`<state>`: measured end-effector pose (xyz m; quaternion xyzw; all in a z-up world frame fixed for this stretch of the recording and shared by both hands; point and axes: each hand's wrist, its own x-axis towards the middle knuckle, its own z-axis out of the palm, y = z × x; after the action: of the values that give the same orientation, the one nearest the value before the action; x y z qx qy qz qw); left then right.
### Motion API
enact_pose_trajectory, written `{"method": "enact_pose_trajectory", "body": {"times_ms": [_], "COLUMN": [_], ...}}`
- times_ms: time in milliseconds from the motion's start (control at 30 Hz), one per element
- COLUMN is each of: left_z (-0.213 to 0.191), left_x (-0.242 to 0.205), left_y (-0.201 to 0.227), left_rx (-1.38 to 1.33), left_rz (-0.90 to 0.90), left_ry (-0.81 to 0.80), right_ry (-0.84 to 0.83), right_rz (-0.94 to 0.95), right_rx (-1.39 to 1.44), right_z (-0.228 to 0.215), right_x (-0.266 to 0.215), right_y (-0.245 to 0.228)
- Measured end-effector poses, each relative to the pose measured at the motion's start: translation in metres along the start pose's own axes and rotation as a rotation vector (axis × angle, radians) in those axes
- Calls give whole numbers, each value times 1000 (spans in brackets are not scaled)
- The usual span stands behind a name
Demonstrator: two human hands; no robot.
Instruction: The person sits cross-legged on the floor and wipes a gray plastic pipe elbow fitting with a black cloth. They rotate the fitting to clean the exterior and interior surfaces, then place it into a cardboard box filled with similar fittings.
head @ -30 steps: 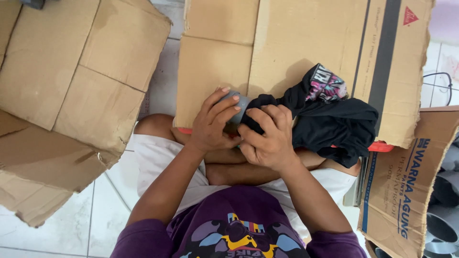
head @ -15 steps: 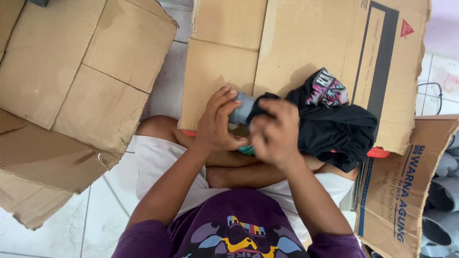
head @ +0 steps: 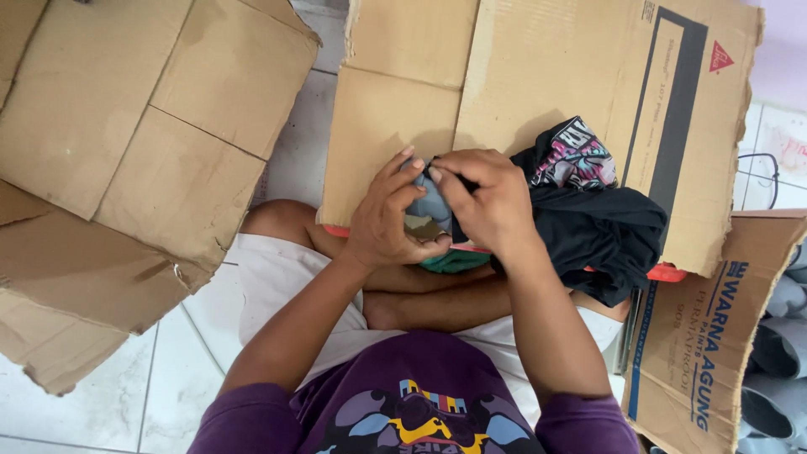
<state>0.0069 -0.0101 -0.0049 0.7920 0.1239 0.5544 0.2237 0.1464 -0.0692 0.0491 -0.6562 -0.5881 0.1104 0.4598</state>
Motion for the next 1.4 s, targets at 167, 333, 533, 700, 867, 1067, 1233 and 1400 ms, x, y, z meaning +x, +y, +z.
{"method": "enact_pose_trajectory", "body": {"times_ms": [167,333,533,700,867,1067,1233,1400], "left_z": [-1,3,2,-2,-1,3,5,5], "left_x": [1,1,2,-2,-6,-15,-13,-13], "left_y": [-1,-2,-2,1,-2,-4,-3,-5], "left_rx": [-12,23,18,49,107,198,234,183], "left_rz": [-19,-21,49,-13,1,-15,-5,40], "left_ry": [3,41,70,-29,-51,-44,-47,-69], "right_ry": [-32,7,72,-120,-42,149,188,172], "right_rz": [-197,-421,-441,-34,-179,-388,-452,-226], "right_rx": [-138,-350,-252,141,10,-95,-89,124], "right_z": [-9,-6,-6,-11,-11,-5,-4,-13], "right_x": [-2,-31,-18,-2,-18,-56,-64,-50], "right_y": [-5,-14,-6,6,5,5,12,23]}}
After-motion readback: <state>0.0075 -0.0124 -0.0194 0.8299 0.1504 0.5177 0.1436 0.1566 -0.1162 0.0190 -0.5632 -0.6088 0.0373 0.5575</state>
